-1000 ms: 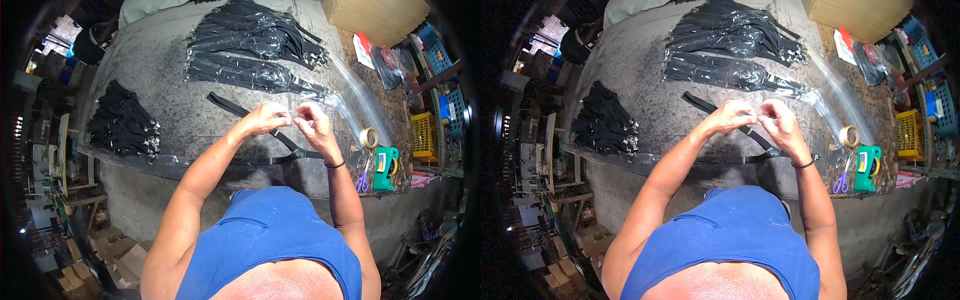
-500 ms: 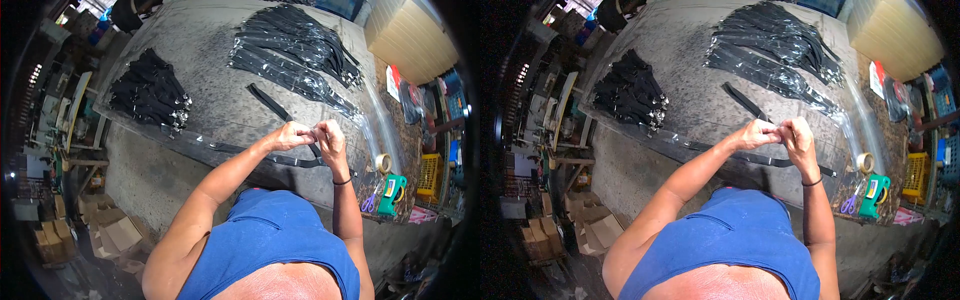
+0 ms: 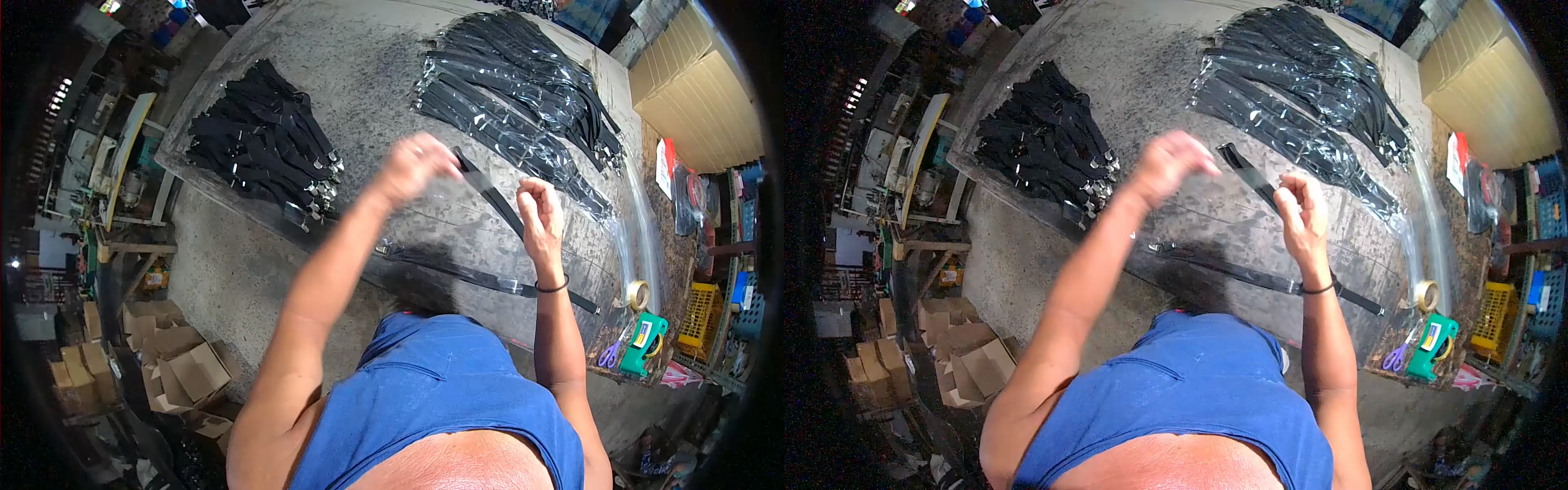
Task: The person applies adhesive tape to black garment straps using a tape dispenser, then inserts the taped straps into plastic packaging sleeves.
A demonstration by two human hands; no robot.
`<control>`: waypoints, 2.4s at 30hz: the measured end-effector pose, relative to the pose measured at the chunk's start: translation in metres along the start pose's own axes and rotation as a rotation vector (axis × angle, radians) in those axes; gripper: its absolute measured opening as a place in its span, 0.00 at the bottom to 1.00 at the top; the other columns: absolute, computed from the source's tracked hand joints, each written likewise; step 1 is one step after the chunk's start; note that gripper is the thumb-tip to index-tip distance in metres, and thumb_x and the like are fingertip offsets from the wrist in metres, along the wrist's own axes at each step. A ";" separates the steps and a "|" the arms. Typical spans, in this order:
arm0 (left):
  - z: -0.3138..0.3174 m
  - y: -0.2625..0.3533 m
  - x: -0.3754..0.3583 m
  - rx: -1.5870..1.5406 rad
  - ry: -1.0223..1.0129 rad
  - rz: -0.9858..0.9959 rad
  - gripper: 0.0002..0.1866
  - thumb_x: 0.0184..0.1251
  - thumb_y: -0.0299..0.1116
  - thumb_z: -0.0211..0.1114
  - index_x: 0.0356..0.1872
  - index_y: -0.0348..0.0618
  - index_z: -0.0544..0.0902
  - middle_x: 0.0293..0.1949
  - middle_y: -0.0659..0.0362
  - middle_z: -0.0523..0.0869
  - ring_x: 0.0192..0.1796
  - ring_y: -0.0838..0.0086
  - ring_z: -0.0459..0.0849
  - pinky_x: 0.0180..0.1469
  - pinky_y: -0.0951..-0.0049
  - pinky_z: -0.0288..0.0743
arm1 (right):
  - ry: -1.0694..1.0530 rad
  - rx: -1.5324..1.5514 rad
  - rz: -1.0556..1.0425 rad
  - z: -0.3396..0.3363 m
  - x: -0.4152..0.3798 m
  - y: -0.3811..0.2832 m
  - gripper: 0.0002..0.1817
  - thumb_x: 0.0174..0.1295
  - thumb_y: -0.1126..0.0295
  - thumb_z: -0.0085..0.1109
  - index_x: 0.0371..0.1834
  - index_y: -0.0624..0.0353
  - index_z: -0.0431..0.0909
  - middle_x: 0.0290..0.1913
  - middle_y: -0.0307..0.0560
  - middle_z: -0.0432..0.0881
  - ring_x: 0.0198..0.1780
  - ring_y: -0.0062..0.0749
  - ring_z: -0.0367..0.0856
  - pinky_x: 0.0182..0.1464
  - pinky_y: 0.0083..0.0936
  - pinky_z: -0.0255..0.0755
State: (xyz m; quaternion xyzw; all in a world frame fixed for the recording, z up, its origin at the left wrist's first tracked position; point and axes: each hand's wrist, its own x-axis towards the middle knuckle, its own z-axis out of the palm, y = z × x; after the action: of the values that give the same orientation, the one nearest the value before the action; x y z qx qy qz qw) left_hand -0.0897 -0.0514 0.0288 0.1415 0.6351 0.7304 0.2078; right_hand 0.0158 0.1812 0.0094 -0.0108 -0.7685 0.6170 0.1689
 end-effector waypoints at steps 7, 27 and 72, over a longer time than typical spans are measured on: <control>-0.249 0.196 0.010 0.165 0.725 0.644 0.18 0.77 0.41 0.51 0.48 0.35 0.80 0.48 0.47 0.85 0.52 0.63 0.84 0.55 0.67 0.79 | -0.092 -0.408 0.011 0.010 0.061 0.075 0.13 0.69 0.62 0.55 0.43 0.63 0.79 0.37 0.53 0.80 0.41 0.41 0.79 0.46 0.31 0.71; -0.086 -0.158 0.071 0.106 0.037 -0.471 0.10 0.71 0.38 0.60 0.39 0.43 0.83 0.40 0.66 0.84 0.43 0.83 0.80 0.44 0.81 0.74 | -0.560 -0.899 0.219 0.124 0.125 0.155 0.15 0.59 0.61 0.65 0.42 0.56 0.75 0.45 0.51 0.80 0.54 0.48 0.77 0.50 0.45 0.71; 0.029 -0.062 0.019 0.464 -0.269 0.013 0.10 0.66 0.37 0.64 0.36 0.40 0.85 0.29 0.62 0.85 0.35 0.80 0.83 0.38 0.77 0.77 | -0.161 0.063 0.129 0.007 0.002 0.022 0.08 0.64 0.70 0.61 0.43 0.61 0.78 0.31 0.36 0.76 0.31 0.16 0.71 0.33 0.18 0.68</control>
State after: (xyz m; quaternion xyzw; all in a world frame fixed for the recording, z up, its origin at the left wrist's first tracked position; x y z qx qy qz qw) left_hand -0.0848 -0.0106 -0.0287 0.2852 0.7512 0.5413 0.2478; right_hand 0.0074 0.1804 -0.0122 -0.0053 -0.7576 0.6493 0.0668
